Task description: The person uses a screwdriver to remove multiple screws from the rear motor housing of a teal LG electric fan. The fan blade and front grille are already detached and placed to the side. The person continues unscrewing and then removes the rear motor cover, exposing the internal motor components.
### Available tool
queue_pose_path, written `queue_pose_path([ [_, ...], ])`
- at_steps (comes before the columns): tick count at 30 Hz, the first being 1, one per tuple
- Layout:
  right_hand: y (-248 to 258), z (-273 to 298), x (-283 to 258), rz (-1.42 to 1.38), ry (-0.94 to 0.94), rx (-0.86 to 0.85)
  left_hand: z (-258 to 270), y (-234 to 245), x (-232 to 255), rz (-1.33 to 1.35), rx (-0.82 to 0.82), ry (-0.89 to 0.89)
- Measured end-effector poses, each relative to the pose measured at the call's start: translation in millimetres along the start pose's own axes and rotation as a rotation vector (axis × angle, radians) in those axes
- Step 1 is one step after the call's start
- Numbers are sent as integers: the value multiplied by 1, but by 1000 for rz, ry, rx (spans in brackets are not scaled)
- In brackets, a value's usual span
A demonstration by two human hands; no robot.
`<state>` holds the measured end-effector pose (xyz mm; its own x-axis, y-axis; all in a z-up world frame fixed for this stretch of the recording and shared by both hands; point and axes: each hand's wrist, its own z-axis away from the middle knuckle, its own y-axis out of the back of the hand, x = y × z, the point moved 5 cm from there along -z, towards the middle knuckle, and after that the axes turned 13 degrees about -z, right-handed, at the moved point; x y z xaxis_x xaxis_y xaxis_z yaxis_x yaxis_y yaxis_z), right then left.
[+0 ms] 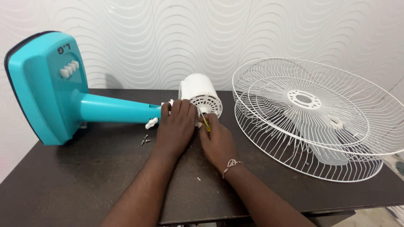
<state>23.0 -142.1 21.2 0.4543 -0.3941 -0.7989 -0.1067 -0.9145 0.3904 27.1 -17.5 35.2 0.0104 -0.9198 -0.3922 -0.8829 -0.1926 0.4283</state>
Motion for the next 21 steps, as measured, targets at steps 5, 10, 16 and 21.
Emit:
queue_pose_path([
  [5, 3, -1, -7, -19, -1, 1, 0, 2, -1, 39, -22, -14],
  [10, 2, 0, -4, 40, -203, -54, 4, 11, -5, 143, 13, -22],
  [16, 1, -2, -4, -22, -26, 11, 7, 23, -19, 297, 0, 42],
  [21, -1, -3, 4, -42, 20, 37, 15, 29, -40, 397, -96, 143],
])
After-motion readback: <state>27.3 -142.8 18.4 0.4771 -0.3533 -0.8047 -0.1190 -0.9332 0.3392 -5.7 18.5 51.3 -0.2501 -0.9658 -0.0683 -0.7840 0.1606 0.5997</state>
